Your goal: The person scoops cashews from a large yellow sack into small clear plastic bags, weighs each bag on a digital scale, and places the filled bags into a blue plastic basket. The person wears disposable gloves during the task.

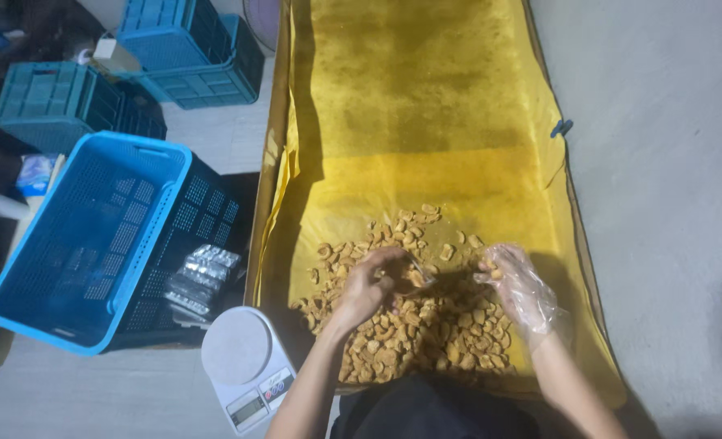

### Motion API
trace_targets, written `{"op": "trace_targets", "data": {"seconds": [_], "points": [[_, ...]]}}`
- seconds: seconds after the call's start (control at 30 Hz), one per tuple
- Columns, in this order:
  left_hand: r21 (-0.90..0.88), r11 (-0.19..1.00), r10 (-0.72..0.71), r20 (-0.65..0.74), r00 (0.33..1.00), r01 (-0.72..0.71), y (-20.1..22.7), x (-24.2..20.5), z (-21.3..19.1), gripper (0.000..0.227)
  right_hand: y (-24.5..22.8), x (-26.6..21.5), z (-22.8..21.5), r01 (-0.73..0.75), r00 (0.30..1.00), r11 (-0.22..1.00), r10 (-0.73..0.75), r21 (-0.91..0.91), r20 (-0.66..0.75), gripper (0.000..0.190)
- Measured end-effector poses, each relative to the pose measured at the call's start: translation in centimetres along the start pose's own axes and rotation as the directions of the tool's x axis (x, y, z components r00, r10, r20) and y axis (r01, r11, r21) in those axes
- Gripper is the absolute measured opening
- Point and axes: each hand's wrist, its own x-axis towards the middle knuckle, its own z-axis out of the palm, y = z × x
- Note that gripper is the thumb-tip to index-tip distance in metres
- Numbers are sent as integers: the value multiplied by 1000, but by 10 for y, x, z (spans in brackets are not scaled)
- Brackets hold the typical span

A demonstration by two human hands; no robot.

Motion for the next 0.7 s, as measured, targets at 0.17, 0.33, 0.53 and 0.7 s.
{"op": "trace_targets", "data": {"seconds": [0.17,0.33,0.53,0.7], "points": [[65,995,-67,-79,995,72,-27,-1,-16,54,43,3,-35,-265,963,717,171,-644,-207,32],[-13,995,94,-149,984,-97,-47,-21,-34,48,79,19,-59,-288,934,464,330,-838,-139,47],[-24,990,123,-317,940,-138,-35,-58,-57,43,90,38,-39,107,980,-154,182,-982,78,57],[-162,956,148,-461,875,-246,-23,-121,-90,44,58,47,32,226,938,-92,291,-970,191,57]]}}
